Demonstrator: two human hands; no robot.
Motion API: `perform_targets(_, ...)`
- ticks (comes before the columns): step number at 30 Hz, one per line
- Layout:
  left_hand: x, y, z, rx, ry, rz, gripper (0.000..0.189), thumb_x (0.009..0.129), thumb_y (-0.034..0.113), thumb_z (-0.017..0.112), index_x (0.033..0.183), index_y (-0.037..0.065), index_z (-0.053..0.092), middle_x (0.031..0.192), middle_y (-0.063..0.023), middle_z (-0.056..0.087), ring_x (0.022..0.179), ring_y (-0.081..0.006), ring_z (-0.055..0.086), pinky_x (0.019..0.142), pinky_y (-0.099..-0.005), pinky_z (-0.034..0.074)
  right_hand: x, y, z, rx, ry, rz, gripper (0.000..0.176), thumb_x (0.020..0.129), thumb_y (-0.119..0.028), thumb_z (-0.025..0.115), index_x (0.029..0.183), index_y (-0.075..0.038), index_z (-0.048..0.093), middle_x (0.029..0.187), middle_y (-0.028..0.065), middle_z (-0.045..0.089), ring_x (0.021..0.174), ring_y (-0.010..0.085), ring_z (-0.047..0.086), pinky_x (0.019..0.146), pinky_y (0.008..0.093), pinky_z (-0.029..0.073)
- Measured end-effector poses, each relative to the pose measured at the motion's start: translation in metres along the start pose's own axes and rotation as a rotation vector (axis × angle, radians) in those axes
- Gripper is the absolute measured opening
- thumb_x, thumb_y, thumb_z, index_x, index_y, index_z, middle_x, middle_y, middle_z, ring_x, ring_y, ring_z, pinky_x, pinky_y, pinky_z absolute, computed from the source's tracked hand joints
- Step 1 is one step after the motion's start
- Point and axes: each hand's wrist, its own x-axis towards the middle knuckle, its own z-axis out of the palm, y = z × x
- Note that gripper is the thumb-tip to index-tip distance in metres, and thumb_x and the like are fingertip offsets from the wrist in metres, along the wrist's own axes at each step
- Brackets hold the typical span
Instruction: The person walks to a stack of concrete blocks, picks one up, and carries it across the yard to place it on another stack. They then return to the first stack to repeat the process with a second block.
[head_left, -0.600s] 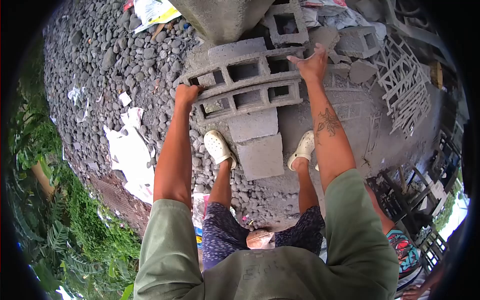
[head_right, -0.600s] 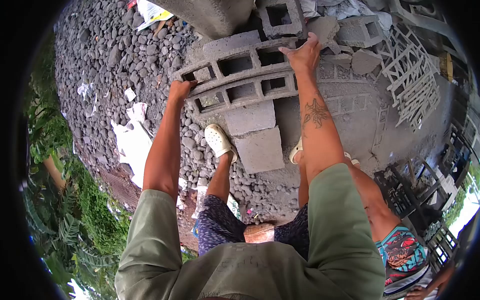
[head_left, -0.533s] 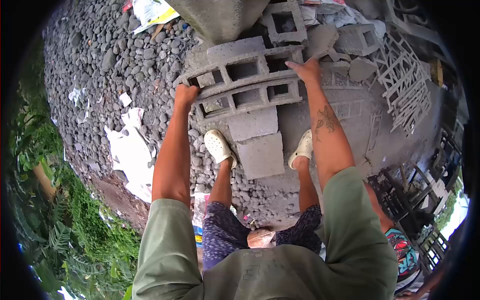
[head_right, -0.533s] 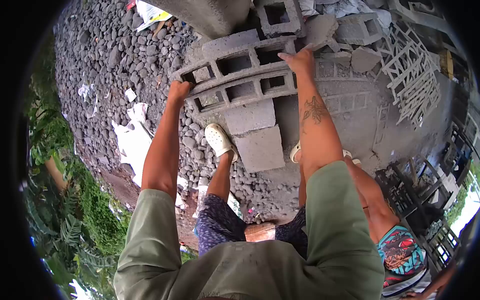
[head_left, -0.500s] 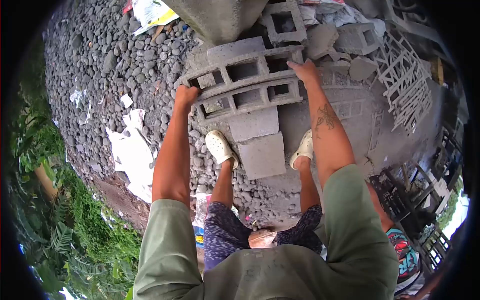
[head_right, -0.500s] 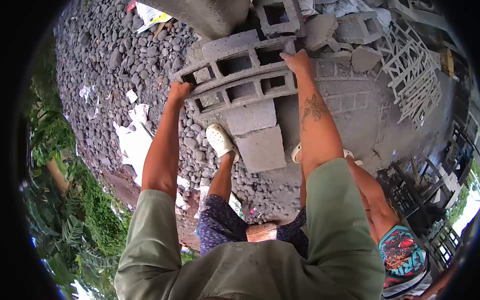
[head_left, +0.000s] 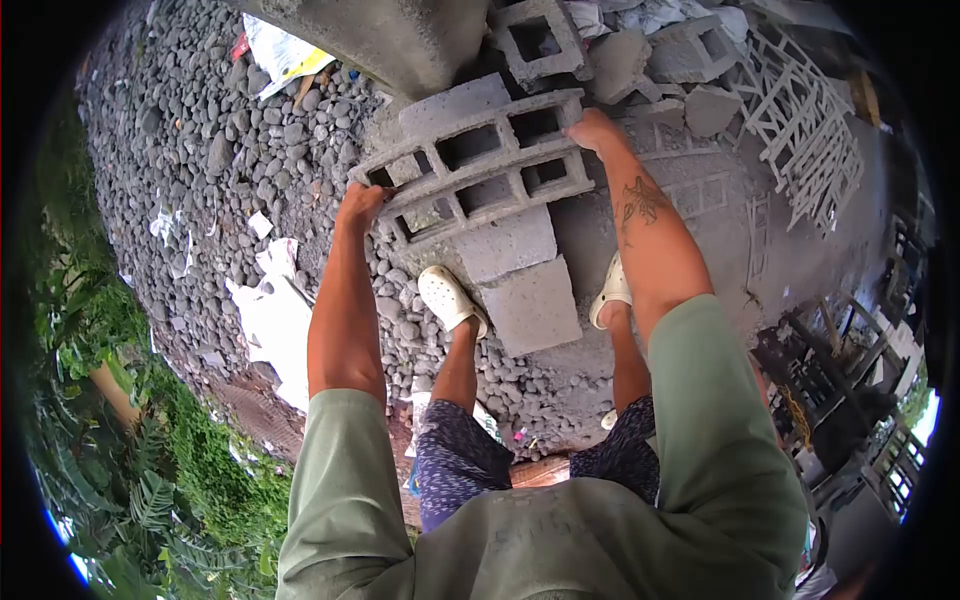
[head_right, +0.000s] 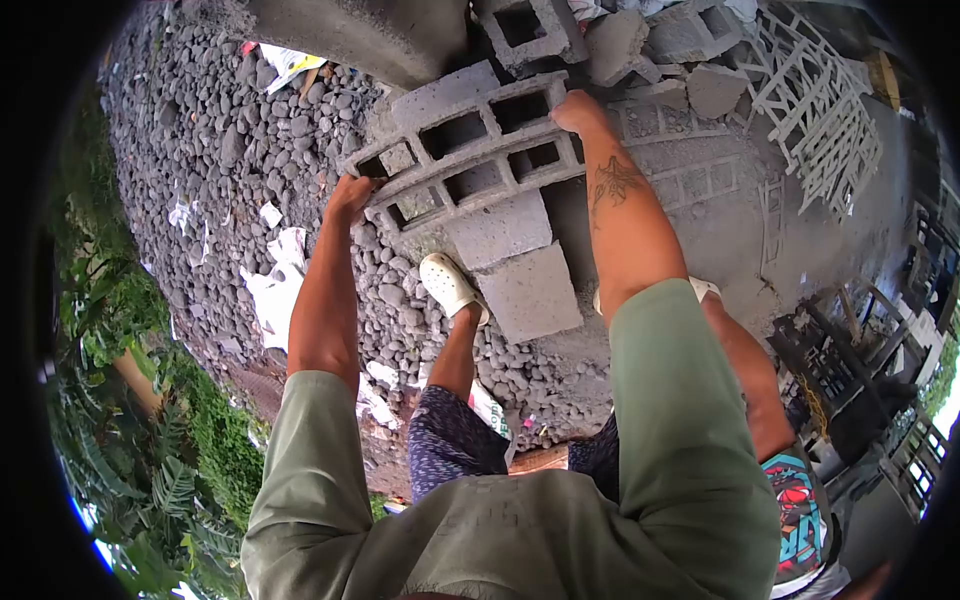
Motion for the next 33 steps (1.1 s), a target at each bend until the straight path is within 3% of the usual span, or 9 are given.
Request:
perform_targets(5, -0.072, -0.032, 0.008, -0.466, 0.252, 0.022, 0.078, 0.069, 0.049, 0.066, 0.117, -0.008, 0.046, 0.117, -0.0229, 0.050, 0.108, -0.0296, 0.047, 0.091, -0.0343, 0.035, -0.077, 0.038, 0.006, 0.789, 0.654, -0.110, 0.096, 0.070, -0.056, 0.061, 0.134, 0.002, 0.020, 0.136, 0.0242, 0.026, 0.127, 0.0329, 0.026, 0.101, 0.0363, 0.025)
perform_targets(8, -0.161, -0.130, 0.022, 0.043, 0.491, 0.061, 0.057, 0.077, 0.043, 0.056, 0.107, -0.005, 0.051, 0.081, -0.0218, 0.062, 0.082, -0.0337, 0.059, 0.074, -0.0375, 0.043, -0.176, 0.120, 0.020, 0.945, 0.844, 0.152, 0.084, 0.078, -0.052, 0.053, 0.132, 0.005, 0.023, 0.134, 0.0239, 0.029, 0.123, 0.0322, 0.033, 0.099, 0.0361, 0.029)
perform_targets(12, -0.304, -0.228, 0.030, 0.548, -0.016, -0.036, 0.055, 0.081, 0.042, 0.049, 0.112, -0.003, 0.051, 0.107, -0.0233, 0.056, 0.103, -0.0353, 0.052, 0.088, -0.0367, 0.039, -0.328, 0.274, 0.102, 0.680, 0.720, 0.391, 0.053, 0.087, -0.045, 0.038, 0.115, -0.002, 0.050, 0.104, 0.0239, 0.056, 0.099, 0.0354, 0.053, 0.085, 0.0398, 0.041)
perform_targets(13, -0.300, -0.314, 0.043, 0.725, -0.014, 0.026, 0.053, 0.078, 0.046, 0.054, 0.105, 0.000, 0.058, 0.101, -0.0215, 0.059, 0.095, -0.0354, 0.056, 0.083, -0.0392, 0.043, -0.383, 0.270, 0.097, 0.680, 0.704, 0.484, 0.050, 0.088, -0.044, 0.037, 0.102, -0.001, 0.058, 0.086, 0.0196, 0.062, 0.087, 0.0342, 0.058, 0.080, 0.0393, 0.042)
perform_targets(15, -0.353, -0.320, 0.030, 0.647, -0.035, 0.116, 0.041, 0.081, 0.036, 0.053, 0.099, -0.001, 0.059, 0.088, -0.0177, 0.063, 0.070, -0.0320, 0.061, 0.063, -0.0403, 0.048, -0.462, 0.277, 0.111, 0.768, 0.889, 0.536, 0.049, 0.089, -0.041, 0.034, 0.091, 0.000, 0.060, 0.078, 0.0184, 0.063, 0.079, 0.0352, 0.059, 0.075, 0.0409, 0.043)
perform_targets(17, -0.380, -0.276, 0.013, 0.564, -0.063, 0.159, 0.038, 0.082, 0.032, 0.052, 0.100, -0.001, 0.058, 0.086, -0.0165, 0.063, 0.068, -0.0297, 0.061, 0.060, -0.0382, 0.047, -0.505, 0.292, 0.144, 0.742, 0.839, 0.474, 0.045, 0.089, -0.036, 0.040, 0.078, 0.003, 0.060, 0.064, 0.0155, 0.060, 0.060, 0.0249, 0.060, 0.058, 0.0365, 0.045)
perform_targets(21, -0.381, -0.126, 0.003, 0.165, -0.114, 0.240, 0.033, 0.083, 0.026, 0.051, 0.100, -0.001, 0.057, 0.082, -0.0143, 0.063, 0.065, -0.0251, 0.060, 0.056, -0.0342, 0.046, -0.546, 0.287, 0.125, 0.863, 0.727, 0.426, 0.051, 0.090, -0.039, 0.034, 0.079, 0.003, 0.060, 0.058, 0.0137, 0.060, 0.060, 0.0262, 0.060, 0.063, 0.0364, 0.045)
perform_targets(25, -0.388, 0.059, 0.011, -0.259, -0.173, 0.311, 0.026, 0.084, 0.011, 0.047, 0.105, -0.003, 0.053, 0.076, -0.0096, 0.061, 0.062, -0.0142, 0.057, 0.050, -0.0226, 0.043, -0.547, 0.310, 0.069, 0.881, 0.612, 0.451, 0.045, 0.088, -0.034, 0.036, 0.085, 0.004, 0.059, 0.083, 0.0244, 0.060, 0.082, 0.0358, 0.057, 0.074, 0.0446, 0.042)
perform_targets(33, -0.435, 0.317, 0.129, 0.156, -0.169, 0.504, 0.019, 0.080, 0.009, 0.048, 0.089, -0.004, 0.058, 0.071, -0.0110, 0.061, 0.058, -0.0147, 0.058, 0.048, -0.0220, 0.044, -0.504, 0.436, -0.029, 1.391, 0.702, 0.238, 0.044, 0.090, -0.035, 0.039, 0.090, 0.003, 0.060, 0.079, 0.0133, 0.065, 0.072, 0.0202, 0.062, 0.070, 0.0319, 0.048)
